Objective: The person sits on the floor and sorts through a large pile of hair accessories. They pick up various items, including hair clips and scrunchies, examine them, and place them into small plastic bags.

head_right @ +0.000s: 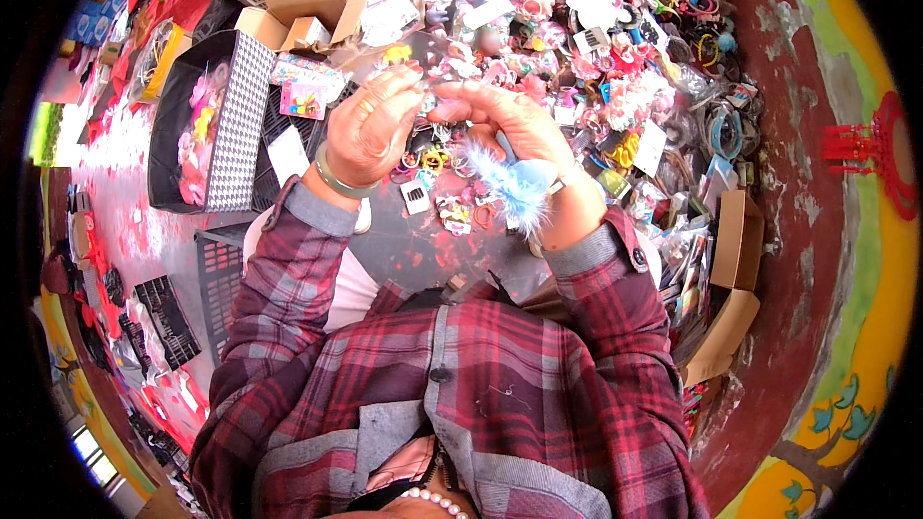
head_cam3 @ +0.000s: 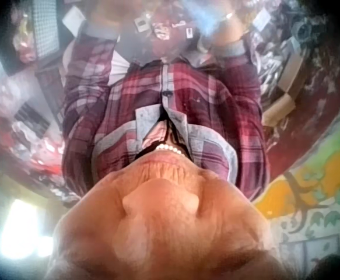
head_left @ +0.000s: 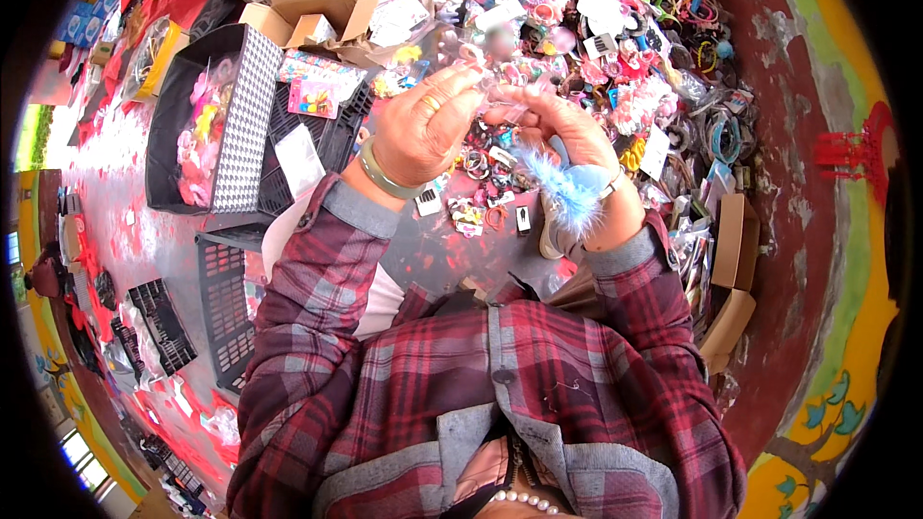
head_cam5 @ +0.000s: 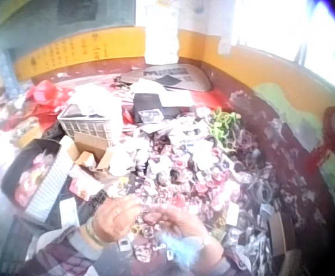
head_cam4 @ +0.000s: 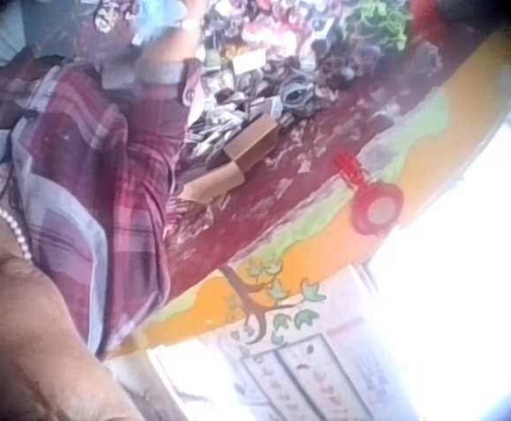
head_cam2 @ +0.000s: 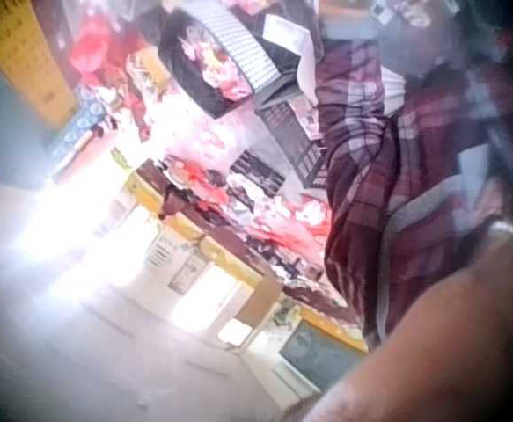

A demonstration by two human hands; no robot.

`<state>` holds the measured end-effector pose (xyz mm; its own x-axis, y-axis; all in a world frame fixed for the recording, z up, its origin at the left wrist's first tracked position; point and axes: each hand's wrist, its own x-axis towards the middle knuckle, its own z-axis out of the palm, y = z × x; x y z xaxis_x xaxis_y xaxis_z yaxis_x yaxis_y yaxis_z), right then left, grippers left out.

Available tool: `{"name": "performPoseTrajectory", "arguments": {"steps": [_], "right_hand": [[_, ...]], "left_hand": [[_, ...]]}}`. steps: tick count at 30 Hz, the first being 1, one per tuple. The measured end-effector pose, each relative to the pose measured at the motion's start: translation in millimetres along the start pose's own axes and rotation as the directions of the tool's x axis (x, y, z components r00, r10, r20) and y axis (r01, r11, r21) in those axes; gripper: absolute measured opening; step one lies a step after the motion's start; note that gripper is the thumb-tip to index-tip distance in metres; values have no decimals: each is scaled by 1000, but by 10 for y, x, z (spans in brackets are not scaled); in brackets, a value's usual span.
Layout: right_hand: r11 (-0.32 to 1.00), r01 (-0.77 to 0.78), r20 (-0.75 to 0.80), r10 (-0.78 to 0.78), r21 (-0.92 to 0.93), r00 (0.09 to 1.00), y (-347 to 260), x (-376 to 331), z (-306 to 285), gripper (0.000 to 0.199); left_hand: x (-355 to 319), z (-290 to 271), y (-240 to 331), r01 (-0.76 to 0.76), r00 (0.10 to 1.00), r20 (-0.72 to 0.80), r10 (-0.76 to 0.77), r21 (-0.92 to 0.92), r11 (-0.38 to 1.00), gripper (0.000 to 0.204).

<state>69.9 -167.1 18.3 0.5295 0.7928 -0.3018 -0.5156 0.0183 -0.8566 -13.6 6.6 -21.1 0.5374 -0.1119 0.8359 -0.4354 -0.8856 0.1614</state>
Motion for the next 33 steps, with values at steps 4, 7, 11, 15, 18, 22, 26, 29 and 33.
{"name": "performPoseTrajectory", "arguments": {"steps": [4,7,11,15,18,22,26,29,33], "right_hand": [[999,8,-102,-13,-45,995,151,185,-208,25],[970,72,-157,-110,-232,981,118,231,-205,19],[730,240,-64,-362,-640,930,249,282,-295,18],[257,280,99,-548,-925,830,280,250,-265,19],[102,214,133,-512,-971,848,213,210,-237,18],[71,205,157,-424,-976,892,148,201,-275,17],[93,213,164,-375,-973,913,117,167,-248,17],[81,183,141,-371,-980,918,112,163,-262,16],[60,115,87,-343,-992,935,89,157,-251,14]], "left_hand": [[-30,98,52,48,998,52,-48,-16,999,24],[-28,139,83,135,979,165,-119,-88,987,25],[-16,186,127,256,937,275,-214,-130,958,32],[-7,155,87,434,805,511,-300,-165,885,40],[30,69,30,465,747,576,-332,-95,880,35],[15,141,-52,395,901,247,-356,-133,909,30],[-106,182,-124,669,715,535,-450,-336,664,23],[-69,135,-54,957,289,849,-442,-250,145,17],[-191,240,-46,913,405,851,-334,-359,192,18]]}}
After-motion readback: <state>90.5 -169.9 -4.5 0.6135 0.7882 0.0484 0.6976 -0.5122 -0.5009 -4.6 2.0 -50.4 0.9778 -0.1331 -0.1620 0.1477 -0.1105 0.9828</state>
